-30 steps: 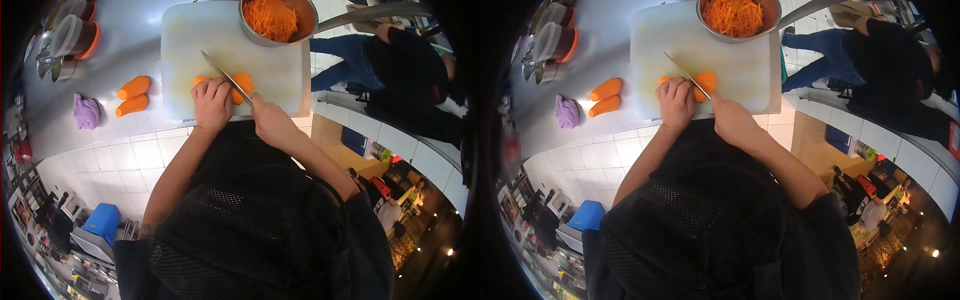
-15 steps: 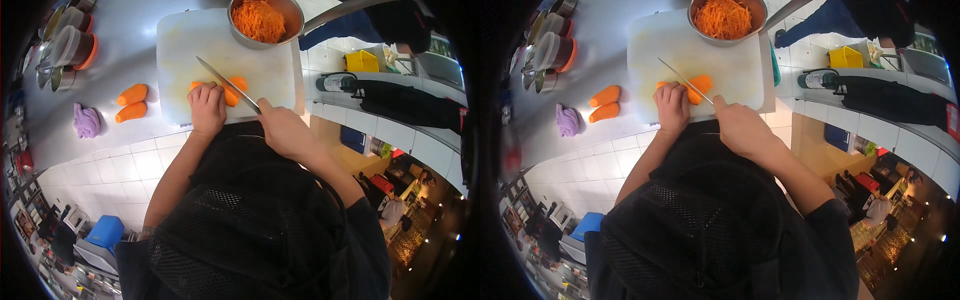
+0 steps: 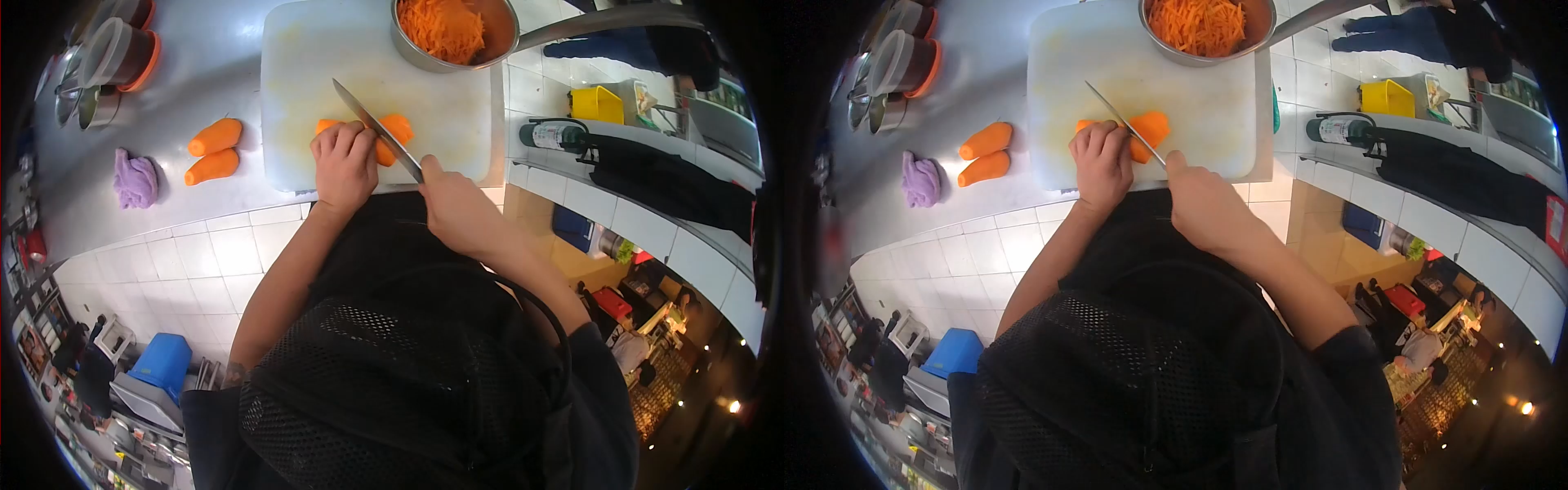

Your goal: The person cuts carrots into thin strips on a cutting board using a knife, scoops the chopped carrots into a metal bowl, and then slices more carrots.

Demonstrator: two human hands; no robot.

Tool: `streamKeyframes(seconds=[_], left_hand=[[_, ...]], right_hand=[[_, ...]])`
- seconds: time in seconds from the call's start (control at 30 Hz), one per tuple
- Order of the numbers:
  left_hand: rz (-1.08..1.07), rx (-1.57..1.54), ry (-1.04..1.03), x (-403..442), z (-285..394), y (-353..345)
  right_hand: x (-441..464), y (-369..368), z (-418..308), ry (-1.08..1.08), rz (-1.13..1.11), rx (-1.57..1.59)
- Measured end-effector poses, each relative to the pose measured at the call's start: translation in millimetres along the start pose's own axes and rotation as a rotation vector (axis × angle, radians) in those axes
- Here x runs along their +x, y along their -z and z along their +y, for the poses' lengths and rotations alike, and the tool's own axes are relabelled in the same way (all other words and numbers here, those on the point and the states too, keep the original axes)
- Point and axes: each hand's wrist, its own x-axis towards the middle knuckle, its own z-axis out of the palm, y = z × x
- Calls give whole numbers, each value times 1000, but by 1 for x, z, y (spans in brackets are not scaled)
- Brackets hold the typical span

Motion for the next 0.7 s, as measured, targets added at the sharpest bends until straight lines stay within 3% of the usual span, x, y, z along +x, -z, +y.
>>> streamKeyframes(seconds=[0.17, 0.27, 0.37, 0.47, 0.7], left_hand=[[1, -11, -4, 0, -4, -2], [-3, -36, 0, 3, -2, 1], [-16, -57, -4, 1, -7, 0], [-105, -70, -42, 6, -11, 12], [-65, -62, -93, 4, -14, 9]], right_hand=[[40, -71, 43, 74, 184, -13], [37, -56, 32, -24, 129, -13], [38, -62, 49, 132, 240, 90], [27, -56, 46, 136, 279, 55], [29, -58, 44, 50, 215, 53]])
